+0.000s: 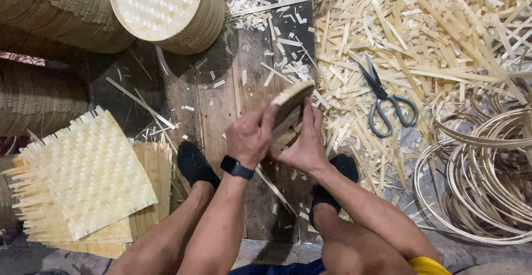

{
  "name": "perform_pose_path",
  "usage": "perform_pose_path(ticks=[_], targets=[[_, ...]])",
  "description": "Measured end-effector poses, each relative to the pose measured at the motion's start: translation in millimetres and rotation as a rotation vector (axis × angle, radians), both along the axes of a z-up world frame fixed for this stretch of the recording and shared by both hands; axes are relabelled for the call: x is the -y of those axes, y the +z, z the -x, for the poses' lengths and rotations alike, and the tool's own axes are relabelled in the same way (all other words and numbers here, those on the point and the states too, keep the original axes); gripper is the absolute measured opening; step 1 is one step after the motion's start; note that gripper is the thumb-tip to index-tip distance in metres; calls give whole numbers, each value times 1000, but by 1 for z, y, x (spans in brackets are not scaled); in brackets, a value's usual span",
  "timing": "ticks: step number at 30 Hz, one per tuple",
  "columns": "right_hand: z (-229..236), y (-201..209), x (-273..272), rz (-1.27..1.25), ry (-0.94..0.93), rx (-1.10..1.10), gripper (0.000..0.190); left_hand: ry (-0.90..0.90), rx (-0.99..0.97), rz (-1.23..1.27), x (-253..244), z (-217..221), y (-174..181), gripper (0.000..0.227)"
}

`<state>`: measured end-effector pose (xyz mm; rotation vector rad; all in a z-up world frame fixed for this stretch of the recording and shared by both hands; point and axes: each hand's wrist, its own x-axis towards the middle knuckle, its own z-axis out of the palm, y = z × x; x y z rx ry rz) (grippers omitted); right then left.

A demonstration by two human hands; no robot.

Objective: The person assembles bamboo baskets by placing a woven base onto a circular frame, trimming the excess bamboo strips with shears, and fitting a reinforcing rim over the edges.

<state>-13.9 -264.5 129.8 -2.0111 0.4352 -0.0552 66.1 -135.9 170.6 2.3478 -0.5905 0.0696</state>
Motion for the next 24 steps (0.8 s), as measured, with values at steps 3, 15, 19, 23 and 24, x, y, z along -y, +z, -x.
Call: perform_pose_path(ticks=[3,15,19,23,24], targets=[[5,-8,4,-78,-2,-14,137,40,-117,-3,-1,-7,-2,37],[82,-106,60,-1036,-29,-23,89,540,-205,77,-157,-104,-19,39],[69,-120,28,-1238,-168,-94,86,656,-449,239,-183,-122,-17,46],[78,-122,25,-1115,-55,-87,68,581,-516,294,-186,-131,-77,41],[82,-124,22,-997,-51,-122,60,546,-528,219,-185,-130,-98,43]])
